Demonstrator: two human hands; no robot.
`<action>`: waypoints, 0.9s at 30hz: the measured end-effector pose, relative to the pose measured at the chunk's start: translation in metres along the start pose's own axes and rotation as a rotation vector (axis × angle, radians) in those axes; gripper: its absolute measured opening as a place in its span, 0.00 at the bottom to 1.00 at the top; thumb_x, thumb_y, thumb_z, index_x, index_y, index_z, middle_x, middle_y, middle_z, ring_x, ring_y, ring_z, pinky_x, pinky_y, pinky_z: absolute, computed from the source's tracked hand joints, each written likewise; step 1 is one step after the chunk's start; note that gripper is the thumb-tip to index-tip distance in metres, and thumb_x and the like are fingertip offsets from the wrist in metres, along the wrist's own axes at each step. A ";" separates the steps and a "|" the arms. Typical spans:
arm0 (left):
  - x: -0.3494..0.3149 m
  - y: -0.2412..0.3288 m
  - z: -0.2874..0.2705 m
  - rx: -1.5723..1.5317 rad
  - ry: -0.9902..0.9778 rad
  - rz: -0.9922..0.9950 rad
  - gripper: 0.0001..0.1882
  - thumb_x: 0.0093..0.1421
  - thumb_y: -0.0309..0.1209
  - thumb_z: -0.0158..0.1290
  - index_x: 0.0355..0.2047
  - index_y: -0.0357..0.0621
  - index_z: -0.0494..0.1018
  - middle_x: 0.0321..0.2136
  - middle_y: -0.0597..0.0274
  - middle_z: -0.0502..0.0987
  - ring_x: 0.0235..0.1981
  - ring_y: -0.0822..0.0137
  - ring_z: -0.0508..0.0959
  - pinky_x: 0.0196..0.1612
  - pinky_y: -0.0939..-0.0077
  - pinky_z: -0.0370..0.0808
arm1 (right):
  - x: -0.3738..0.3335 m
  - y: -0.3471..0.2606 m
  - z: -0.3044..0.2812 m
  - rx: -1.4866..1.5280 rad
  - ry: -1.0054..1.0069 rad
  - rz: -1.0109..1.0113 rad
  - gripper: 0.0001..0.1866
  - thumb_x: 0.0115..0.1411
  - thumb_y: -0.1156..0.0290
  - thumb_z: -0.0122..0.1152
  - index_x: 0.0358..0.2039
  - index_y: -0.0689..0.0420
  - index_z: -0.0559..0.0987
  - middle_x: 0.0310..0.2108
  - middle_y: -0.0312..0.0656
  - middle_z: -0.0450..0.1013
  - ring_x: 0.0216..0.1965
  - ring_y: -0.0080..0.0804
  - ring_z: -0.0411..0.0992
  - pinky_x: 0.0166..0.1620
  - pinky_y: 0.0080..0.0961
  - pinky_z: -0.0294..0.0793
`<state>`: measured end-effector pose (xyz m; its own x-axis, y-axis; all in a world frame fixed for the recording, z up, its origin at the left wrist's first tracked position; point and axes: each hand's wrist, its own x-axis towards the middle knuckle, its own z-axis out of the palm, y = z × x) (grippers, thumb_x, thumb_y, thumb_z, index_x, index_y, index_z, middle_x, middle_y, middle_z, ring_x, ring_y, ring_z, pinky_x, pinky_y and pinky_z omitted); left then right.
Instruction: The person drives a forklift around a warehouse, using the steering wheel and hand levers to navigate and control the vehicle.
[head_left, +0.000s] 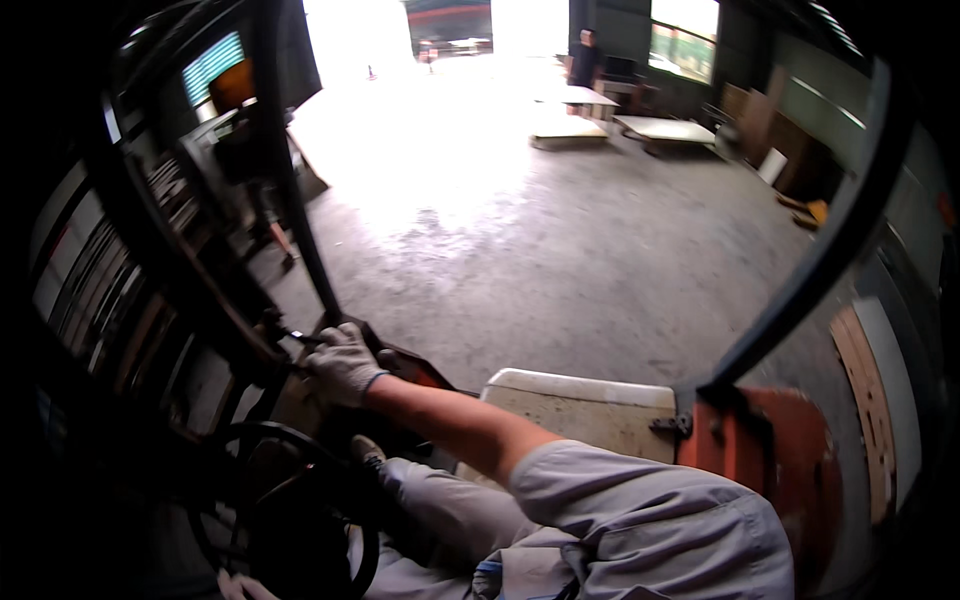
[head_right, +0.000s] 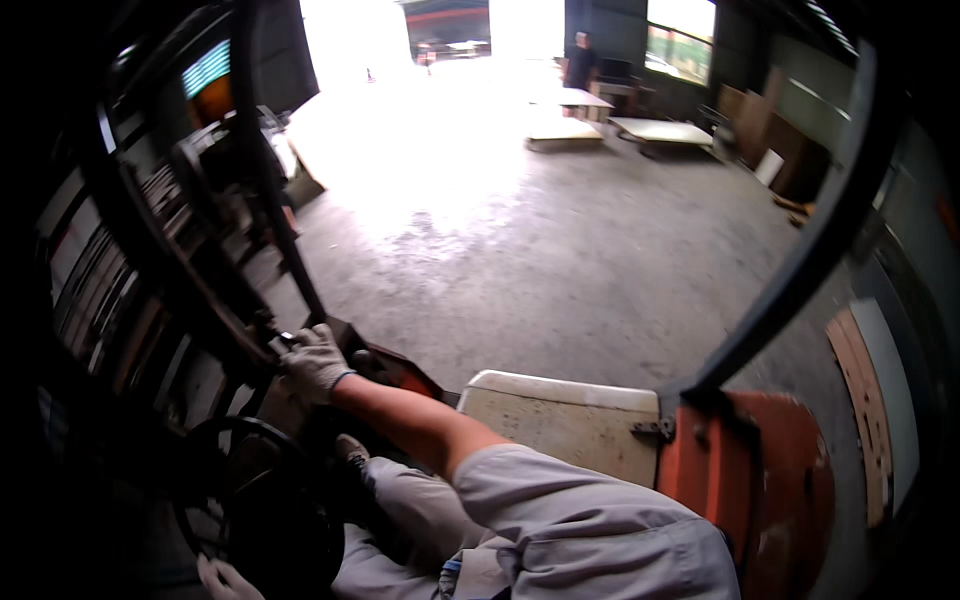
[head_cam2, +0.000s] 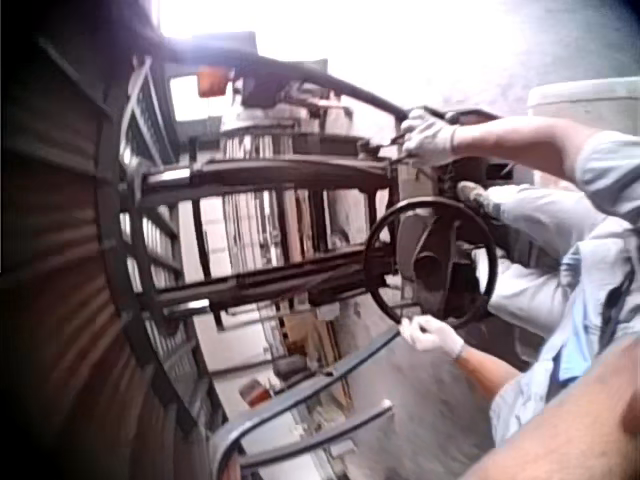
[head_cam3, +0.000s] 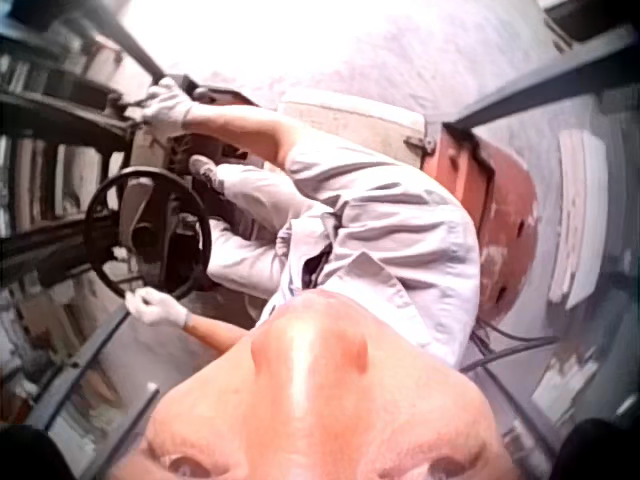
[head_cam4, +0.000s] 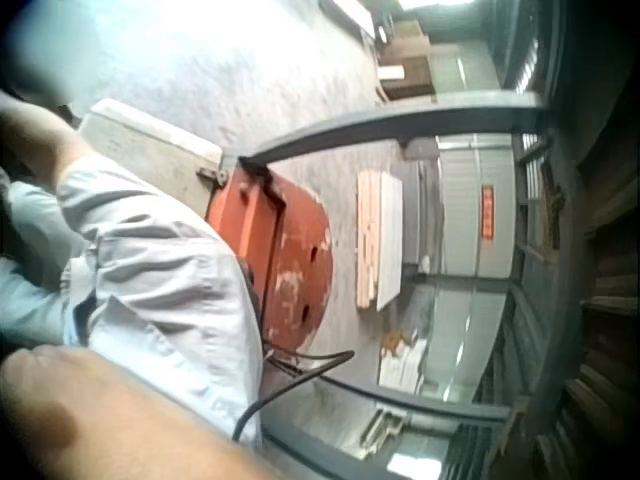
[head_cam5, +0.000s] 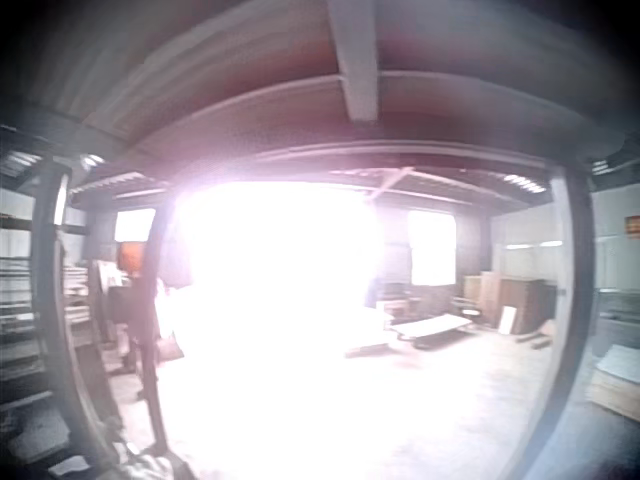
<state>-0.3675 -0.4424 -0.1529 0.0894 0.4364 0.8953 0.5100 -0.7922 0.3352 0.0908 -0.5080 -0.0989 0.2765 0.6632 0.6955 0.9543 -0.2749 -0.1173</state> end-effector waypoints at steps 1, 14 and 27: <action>-0.008 0.018 0.002 -0.036 0.015 -0.008 0.11 0.66 0.24 0.56 0.25 0.34 0.75 0.41 0.36 0.84 0.44 0.40 0.83 0.50 0.50 0.79 | 0.000 0.002 0.004 -0.002 0.017 0.020 0.19 0.53 0.47 0.67 0.36 0.47 0.88 0.40 0.37 0.82 0.56 0.40 0.70 0.58 0.47 0.58; 0.007 0.179 0.134 -0.377 -0.591 0.545 0.03 0.63 0.25 0.59 0.34 0.39 0.81 0.41 0.43 0.84 0.44 0.43 0.83 0.53 0.48 0.79 | -0.007 0.061 0.102 -0.196 -0.027 0.145 0.07 0.57 0.61 0.58 0.28 0.44 0.83 0.29 0.35 0.79 0.56 0.43 0.71 0.63 0.61 0.54; 0.155 0.068 0.372 -0.135 -0.243 0.338 0.11 0.67 0.35 0.57 0.36 0.48 0.89 0.35 0.56 0.88 0.35 0.53 0.86 0.41 0.58 0.83 | 0.022 0.159 0.164 -0.207 -0.197 0.291 0.28 0.48 0.41 0.70 0.44 0.45 0.89 0.48 0.44 0.83 0.68 0.56 0.64 0.73 0.74 0.36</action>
<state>-0.0010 -0.2700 -0.0999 0.4392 0.2178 0.8716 0.3028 -0.9493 0.0846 0.2672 -0.4222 -0.2185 0.5676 0.6518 0.5030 0.7953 -0.5919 -0.1305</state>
